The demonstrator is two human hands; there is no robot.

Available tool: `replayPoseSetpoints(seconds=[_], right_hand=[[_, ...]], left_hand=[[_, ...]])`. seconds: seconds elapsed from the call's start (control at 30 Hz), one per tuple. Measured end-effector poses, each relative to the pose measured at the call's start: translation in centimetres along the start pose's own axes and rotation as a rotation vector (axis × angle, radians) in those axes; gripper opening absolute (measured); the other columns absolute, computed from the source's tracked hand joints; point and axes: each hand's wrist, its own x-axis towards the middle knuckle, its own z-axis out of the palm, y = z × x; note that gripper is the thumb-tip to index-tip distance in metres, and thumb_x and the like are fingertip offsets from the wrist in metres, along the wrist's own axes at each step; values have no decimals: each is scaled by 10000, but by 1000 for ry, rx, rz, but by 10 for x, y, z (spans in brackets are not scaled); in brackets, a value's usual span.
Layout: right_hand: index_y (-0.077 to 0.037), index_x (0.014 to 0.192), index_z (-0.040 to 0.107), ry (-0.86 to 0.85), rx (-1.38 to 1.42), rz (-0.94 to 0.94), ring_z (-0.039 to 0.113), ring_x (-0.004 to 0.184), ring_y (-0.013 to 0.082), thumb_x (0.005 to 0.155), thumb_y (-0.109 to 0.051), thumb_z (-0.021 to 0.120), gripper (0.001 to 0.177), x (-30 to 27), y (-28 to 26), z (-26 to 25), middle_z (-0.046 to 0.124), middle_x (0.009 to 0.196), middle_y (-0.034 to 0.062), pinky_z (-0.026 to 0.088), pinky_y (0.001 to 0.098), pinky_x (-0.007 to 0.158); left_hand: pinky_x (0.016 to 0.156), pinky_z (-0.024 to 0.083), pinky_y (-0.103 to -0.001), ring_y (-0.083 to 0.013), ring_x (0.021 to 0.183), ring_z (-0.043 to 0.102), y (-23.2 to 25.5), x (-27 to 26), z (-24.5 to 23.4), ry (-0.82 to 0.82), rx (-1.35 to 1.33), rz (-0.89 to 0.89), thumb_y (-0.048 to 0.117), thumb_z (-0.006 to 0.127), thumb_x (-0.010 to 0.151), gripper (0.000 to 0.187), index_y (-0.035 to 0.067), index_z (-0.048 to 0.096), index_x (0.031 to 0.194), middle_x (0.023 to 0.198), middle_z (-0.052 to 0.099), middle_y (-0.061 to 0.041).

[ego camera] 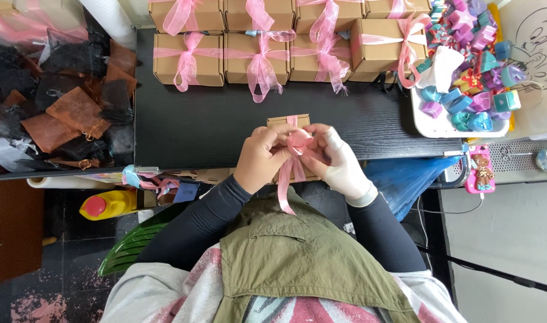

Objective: Packing small handmade candles and figurines into boxes with decorative filling and ribbons.

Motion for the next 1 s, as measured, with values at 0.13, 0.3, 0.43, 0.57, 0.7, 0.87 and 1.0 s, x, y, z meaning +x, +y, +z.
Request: replayPoseSetpoints(seconds=[0.13, 0.3, 0.43, 0.57, 0.7, 0.87, 1.0], right_hand=[[-44, 1317, 543, 4, 146, 170, 527, 776, 26, 859, -1, 713, 490, 6, -25, 5, 635, 960, -64, 465, 190, 656], [-24, 878, 638, 283, 285, 138, 589, 794, 27, 983, 17, 722, 141, 4, 27, 18, 656, 862, -8, 495, 195, 706], [-43, 846, 612, 333, 268, 234, 606, 772, 19, 947, 7, 721, 156, 0, 32, 14, 633, 830, -32, 527, 192, 673], [-36, 857, 618, 384, 157, 213, 556, 763, 24, 959, -14, 717, 143, -10, 49, 1, 642, 838, -40, 494, 195, 697], [-36, 878, 631, 370, 60, 216, 486, 739, 18, 990, -53, 705, 136, -10, 43, -6, 593, 808, -56, 441, 191, 674], [-46, 870, 631, 384, 185, 272, 460, 738, 21, 1014, -101, 685, 164, -9, 39, -7, 581, 805, -64, 407, 192, 675], [-46, 884, 607, 339, 379, 278, 485, 817, 85, 1127, -166, 604, 272, -13, 42, -23, 565, 850, -9, 405, 241, 808]], left_hand=[[813, 577, -318, -172, 936, 665, 11, 4, -7, -33, 2, -19, 52, 825, 827, 453, 119, 642, 1236, 897, 762, 5], [752, 523, -329, -169, 708, 645, 6, 6, -10, -21, 83, -7, 120, 893, 772, 445, 104, 662, 1153, 718, 668, 14], [836, 515, -359, -155, 680, 649, 5, 0, -25, 103, 161, 153, 129, 922, 745, 476, 70, 654, 1133, 672, 623, 2], [686, 543, -240, -88, 688, 635, -3, -14, -45, 186, 96, -72, 125, 929, 781, 402, 29, 605, 999, 769, 646, -31], [726, 556, -217, -41, 719, 636, -7, -27, -53, 195, -11, -255, 81, 868, 822, 385, 13, 556, 1039, 702, 621, 15], [758, 564, -223, -41, 733, 622, -17, -33, -50, 201, -49, -247, 57, 855, 865, 334, 20, 542, 976, 708, 599, 6], [747, 574, -220, -46, 708, 628, -17, -28, -51, 198, -28, -225, 76, 862, 852, 338, 22, 548, 968, 685, 587, -5]])
